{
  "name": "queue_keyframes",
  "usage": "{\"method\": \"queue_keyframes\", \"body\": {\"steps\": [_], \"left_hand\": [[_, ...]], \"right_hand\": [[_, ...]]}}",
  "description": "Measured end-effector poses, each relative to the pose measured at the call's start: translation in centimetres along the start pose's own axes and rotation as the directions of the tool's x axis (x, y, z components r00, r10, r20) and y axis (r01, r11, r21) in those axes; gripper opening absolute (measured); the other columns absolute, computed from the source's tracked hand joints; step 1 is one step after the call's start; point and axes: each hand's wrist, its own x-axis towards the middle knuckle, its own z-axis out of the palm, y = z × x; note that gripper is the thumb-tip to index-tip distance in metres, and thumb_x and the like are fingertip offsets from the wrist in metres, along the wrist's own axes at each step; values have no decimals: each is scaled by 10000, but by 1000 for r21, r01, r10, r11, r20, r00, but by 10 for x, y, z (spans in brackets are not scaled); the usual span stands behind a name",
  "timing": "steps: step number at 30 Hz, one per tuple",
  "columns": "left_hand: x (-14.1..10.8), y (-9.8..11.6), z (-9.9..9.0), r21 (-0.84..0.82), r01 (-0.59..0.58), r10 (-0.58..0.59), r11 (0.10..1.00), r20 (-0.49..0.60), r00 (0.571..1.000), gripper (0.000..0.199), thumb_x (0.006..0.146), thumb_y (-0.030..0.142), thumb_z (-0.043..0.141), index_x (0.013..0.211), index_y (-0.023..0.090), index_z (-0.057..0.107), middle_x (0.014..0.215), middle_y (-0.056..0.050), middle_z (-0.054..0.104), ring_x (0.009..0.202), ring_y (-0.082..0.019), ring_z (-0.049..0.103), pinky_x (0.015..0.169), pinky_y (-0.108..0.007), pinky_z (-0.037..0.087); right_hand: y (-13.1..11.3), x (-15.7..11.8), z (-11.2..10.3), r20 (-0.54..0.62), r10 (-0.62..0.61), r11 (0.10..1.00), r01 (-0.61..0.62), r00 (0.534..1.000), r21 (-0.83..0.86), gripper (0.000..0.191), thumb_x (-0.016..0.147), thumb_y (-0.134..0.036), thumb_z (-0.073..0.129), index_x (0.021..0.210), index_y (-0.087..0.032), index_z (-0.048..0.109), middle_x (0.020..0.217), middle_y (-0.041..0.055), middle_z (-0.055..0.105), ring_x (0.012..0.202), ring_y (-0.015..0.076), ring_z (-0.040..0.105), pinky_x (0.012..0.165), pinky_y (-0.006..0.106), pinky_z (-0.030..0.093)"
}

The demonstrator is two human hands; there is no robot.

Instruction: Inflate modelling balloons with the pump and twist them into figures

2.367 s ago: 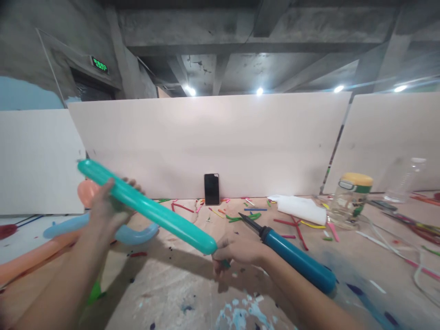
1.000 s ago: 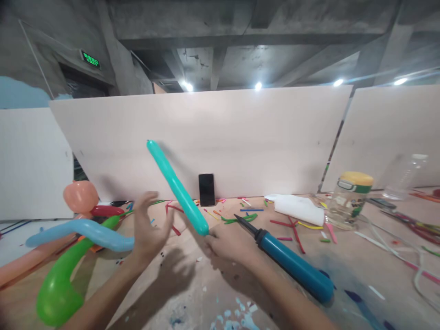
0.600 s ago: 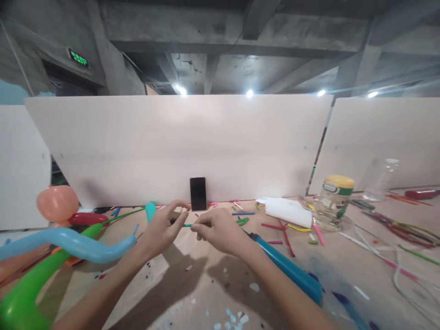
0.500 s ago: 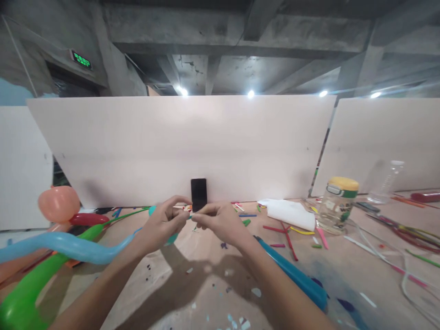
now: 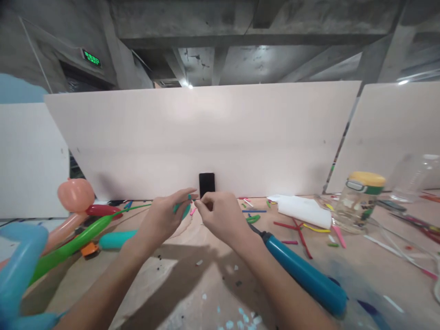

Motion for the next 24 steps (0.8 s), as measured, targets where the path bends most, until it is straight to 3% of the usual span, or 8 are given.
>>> {"method": "queue_keyframes", "body": {"steps": [3,6,8,10,13,16,19,24], "left_hand": [[-5,-3,3,110,-63,62,992,15,998,313,759,115,570,975,300,701,850,-32,723,721,-210,651,681,-265,438],[-8,-7,5,102,-98,99,990,-6,995,366,706,24,549,874,298,725,793,-15,716,713,-202,640,677,-255,432],[-9,-8,5,34,-82,83,996,-35,996,385,701,12,540,878,298,727,824,-6,719,775,-206,648,736,-264,446],[-8,-8,6,-78,-26,20,997,-76,997,337,744,71,552,936,291,720,919,-11,719,907,-219,642,850,-293,440],[-7,-3,8,-286,52,-89,957,-117,989,275,817,190,542,1036,262,693,1069,-33,684,1112,-227,562,1002,-339,367],[-8,2,13,-418,68,-118,906,-96,988,309,852,237,513,1131,247,646,1232,-43,597,1254,-216,436,1078,-351,288],[-11,3,16,-414,61,-92,908,-56,994,333,875,253,482,1183,258,608,1374,-28,466,1311,-212,353,1110,-363,234],[-15,4,13,-329,19,-22,944,-5,1000,371,909,275,422,1264,271,532,1435,-20,378,1336,-217,306,1119,-396,223]], "right_hand": [[-13,-5,1,-22,-38,996,36,999,-80,283,806,-255,509,535,-172,508,497,-14,512,475,95,404,489,238,247],[-25,-9,3,-39,-114,991,110,993,-77,192,774,-182,523,583,-178,535,565,-1,554,535,111,450,529,244,289],[-27,-9,4,-51,-96,992,99,994,75,171,787,-226,550,623,-184,568,612,3,585,572,119,487,551,242,341],[-23,-7,4,-61,2,958,15,998,287,190,796,-322,579,669,-182,581,638,4,598,593,122,518,561,238,390],[-9,-1,9,-24,147,841,-112,989,530,230,780,-390,606,820,-164,580,784,34,632,733,148,583,651,256,456],[-1,3,17,89,99,683,-133,991,719,289,782,-390,610,958,-165,563,966,56,630,935,173,582,800,283,459],[1,3,22,92,40,596,-98,995,797,245,812,-404,576,900,-176,573,894,23,618,905,161,571,807,278,449],[5,3,17,133,-15,594,-98,991,798,215,793,-399,612,816,-186,595,797,5,600,784,150,557,745,277,435]]}}
